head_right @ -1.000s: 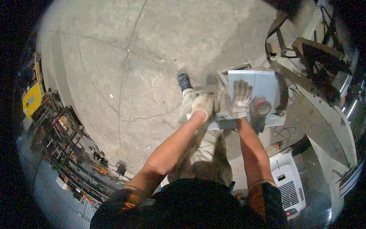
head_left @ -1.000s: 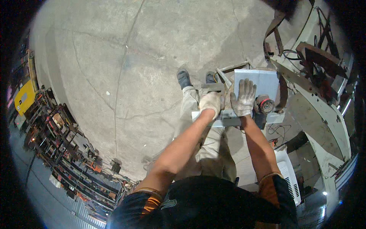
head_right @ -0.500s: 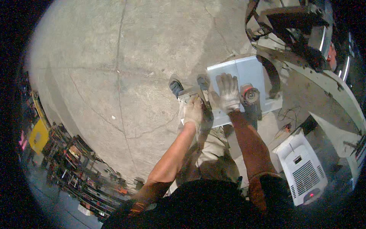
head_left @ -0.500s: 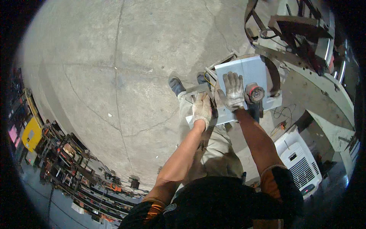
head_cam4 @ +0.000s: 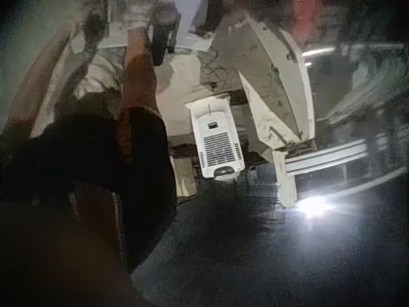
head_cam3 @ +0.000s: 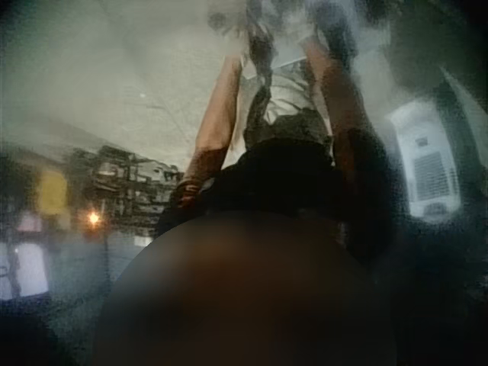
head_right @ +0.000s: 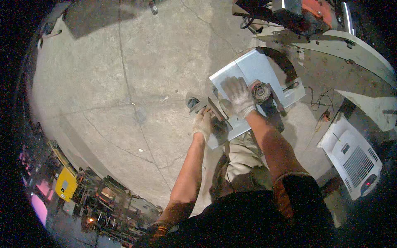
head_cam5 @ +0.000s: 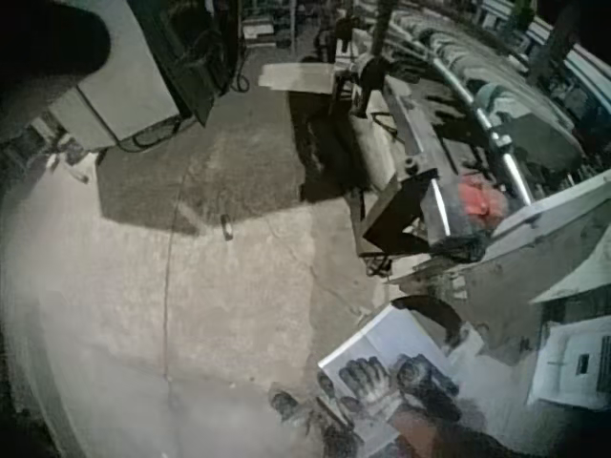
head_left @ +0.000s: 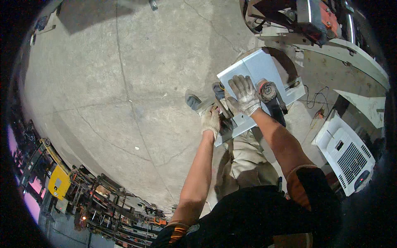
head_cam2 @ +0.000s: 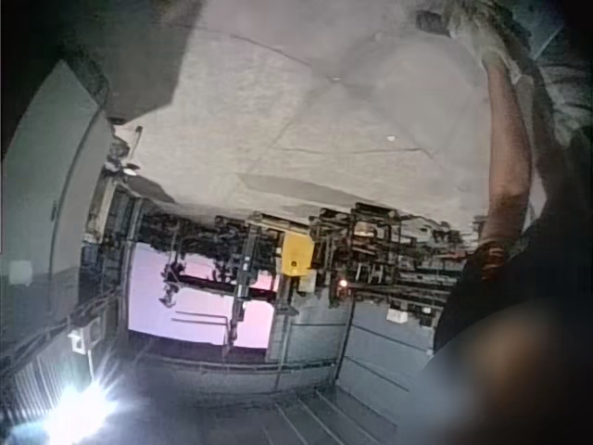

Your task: The person retrieves a long metal profile from a rack, places it on a workbench, and uses a handheld angle grinder to smooth its edges. They then return the profile to the rack, secure it with a clamp, and handle small metal pieces on the bench.

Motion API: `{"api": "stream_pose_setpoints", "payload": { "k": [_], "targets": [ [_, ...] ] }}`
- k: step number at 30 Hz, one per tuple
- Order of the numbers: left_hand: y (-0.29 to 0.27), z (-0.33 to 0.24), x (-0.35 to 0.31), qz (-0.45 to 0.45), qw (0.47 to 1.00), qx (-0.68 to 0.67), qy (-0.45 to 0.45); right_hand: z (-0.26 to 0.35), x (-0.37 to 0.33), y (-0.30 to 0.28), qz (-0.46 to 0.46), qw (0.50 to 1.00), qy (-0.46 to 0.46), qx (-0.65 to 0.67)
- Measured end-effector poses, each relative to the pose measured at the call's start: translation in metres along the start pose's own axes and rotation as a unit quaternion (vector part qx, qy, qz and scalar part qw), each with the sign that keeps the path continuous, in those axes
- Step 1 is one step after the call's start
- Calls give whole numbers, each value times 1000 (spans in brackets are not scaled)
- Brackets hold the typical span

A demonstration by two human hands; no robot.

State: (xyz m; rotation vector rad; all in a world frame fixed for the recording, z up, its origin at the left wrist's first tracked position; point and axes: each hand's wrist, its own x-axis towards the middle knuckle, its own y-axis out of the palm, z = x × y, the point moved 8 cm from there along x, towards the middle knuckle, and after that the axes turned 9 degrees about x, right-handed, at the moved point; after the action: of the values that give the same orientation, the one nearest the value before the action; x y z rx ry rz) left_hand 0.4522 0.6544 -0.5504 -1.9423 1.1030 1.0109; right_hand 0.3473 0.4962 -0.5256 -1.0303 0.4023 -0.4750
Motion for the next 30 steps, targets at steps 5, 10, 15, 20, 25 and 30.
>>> {"api": "stream_pose_setpoints", "payload": {
  "k": [5, 10, 15, 20, 25, 30],
  "targets": [
    [-4, -2, 4, -14, 999, -32, 29, -1, 1, -3, -16, 999, 6, 33],
    [-3, -3, 2, -7, 995, 97, 20, -3, 0, -1, -10, 999, 20, 43],
    [-1, -9, 5, -20, 994, 9, 110, -2, -1, 0, -25, 999, 4, 33],
    [2, 16, 22, 27, 992, 118, 28, -2, -2, 0, -13, 999, 17, 32],
    [7, 9, 16, 23, 996, 15, 89, -3, -2, -2, -18, 999, 12, 43],
    [6, 25, 6, -12, 993, -113, 12, -4, -3, 3, -4, 999, 29, 35]
  ]
}}
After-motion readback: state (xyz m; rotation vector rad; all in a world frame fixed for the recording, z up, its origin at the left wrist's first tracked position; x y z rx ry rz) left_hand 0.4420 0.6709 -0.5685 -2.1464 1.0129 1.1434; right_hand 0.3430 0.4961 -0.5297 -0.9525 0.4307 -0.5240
